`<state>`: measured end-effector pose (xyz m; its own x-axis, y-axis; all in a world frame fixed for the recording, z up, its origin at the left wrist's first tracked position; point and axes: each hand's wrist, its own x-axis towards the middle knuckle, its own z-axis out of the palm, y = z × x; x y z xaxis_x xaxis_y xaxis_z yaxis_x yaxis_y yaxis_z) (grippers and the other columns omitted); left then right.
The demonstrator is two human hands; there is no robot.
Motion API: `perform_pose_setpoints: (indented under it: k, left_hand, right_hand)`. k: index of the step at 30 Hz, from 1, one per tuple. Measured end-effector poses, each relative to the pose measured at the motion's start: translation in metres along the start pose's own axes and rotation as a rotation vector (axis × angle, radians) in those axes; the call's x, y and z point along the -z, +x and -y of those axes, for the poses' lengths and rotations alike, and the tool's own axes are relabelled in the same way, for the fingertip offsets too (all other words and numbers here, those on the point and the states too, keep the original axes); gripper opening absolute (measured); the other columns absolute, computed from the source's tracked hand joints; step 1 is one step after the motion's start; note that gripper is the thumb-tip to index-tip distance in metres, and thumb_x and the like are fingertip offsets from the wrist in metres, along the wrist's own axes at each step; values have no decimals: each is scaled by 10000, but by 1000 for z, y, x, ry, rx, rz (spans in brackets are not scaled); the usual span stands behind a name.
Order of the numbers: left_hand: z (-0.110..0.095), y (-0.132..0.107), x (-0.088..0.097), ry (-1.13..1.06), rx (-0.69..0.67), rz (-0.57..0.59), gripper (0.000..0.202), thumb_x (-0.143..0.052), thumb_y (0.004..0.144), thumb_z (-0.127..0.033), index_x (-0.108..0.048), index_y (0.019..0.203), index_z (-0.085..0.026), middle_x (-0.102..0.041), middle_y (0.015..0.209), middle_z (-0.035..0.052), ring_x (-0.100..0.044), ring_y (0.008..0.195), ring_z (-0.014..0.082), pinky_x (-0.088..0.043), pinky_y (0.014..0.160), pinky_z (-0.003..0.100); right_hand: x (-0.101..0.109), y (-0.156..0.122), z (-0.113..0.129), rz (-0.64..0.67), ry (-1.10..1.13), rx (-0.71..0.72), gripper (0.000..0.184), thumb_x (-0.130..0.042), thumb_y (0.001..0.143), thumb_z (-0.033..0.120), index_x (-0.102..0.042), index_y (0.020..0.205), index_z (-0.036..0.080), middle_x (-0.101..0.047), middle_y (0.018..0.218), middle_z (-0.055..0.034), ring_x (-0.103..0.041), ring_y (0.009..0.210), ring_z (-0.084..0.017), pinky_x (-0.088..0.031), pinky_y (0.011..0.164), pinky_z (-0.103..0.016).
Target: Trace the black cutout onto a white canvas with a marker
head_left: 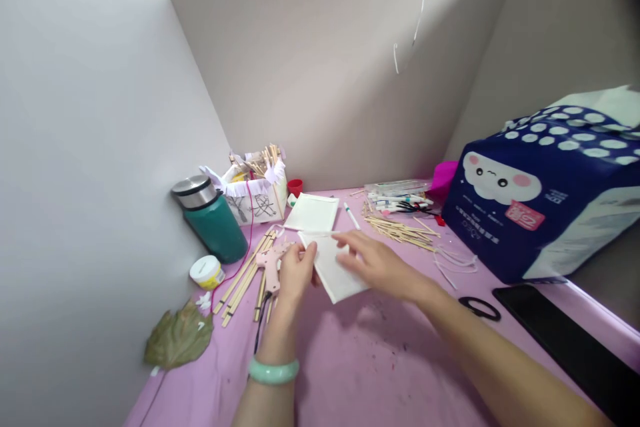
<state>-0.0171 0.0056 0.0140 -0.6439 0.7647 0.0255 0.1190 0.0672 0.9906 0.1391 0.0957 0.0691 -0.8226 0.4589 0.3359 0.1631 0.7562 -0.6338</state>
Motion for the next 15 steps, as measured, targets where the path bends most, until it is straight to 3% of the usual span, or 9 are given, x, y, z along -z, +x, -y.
perform_pose_setpoints:
  k: [2, 5, 8, 10, 12, 15]
  left_hand:
    - [-7, -6, -7, -148, 12, 82, 368, -589, 777, -535, -478, 833, -189, -520, 477, -72, -524, 377, 129, -415, 385, 221]
    - [-12, -14, -16, -256, 18, 276, 407, -579, 783, -560, -497, 875, -173, -584, 563, -37, -584, 437, 138, -481, 457, 245]
    - [-8, -14, -19, -187, 53, 269, 463, -545, 791, -595, -533, 895, -144, -618, 631, 6, -609, 466, 146, -489, 468, 251]
    - [-5, -13, -19, -179, 91, 292, 473, -585, 775, -570, -550, 960, -136, -637, 693, 22, -623, 495, 146, -496, 485, 253]
    - [-5, -14, -19, -249, 127, 383, 487, -636, 762, -514, -542, 1067, -145, -659, 773, 37, -645, 555, 149, -510, 533, 259]
    - [-9, -21, -21, -352, 115, 528, 496, -643, 786, -468, -544, 1162, -160, -684, 866, 72, -674, 706, 173, -530, 668, 293]
  right_hand:
    - [-4, -28, 15, -10, -214, 49, 475, -595, 820, 504, -572, 1193, 210, -634, 1038, -81, -585, 900, -222, -427, 760, -307]
    - [-6, -49, 12, -123, -356, 9, 280, -499, 899, 324, -603, 1129, 204, -657, 904, -65, -605, 778, -193, -408, 681, -284]
    - [0, -55, -5, -233, -325, -82, 270, -389, 942, 260, -630, 1052, 205, -667, 933, -68, -624, 808, -180, -413, 705, -281]
    - [2, -58, -11, -196, -296, -128, 282, -438, 934, 367, -607, 1096, 208, -657, 994, -71, -624, 863, -198, -418, 711, -288]
    - [-2, -64, -10, -106, -299, -159, 424, -537, 866, 489, -551, 1183, 207, -642, 1031, -74, -619, 891, -224, -418, 700, -298]
    - [-15, -73, -4, -54, -344, -184, 472, -595, 822, 430, -497, 1222, 198, -636, 1026, -78, -619, 863, -234, -406, 671, -295]
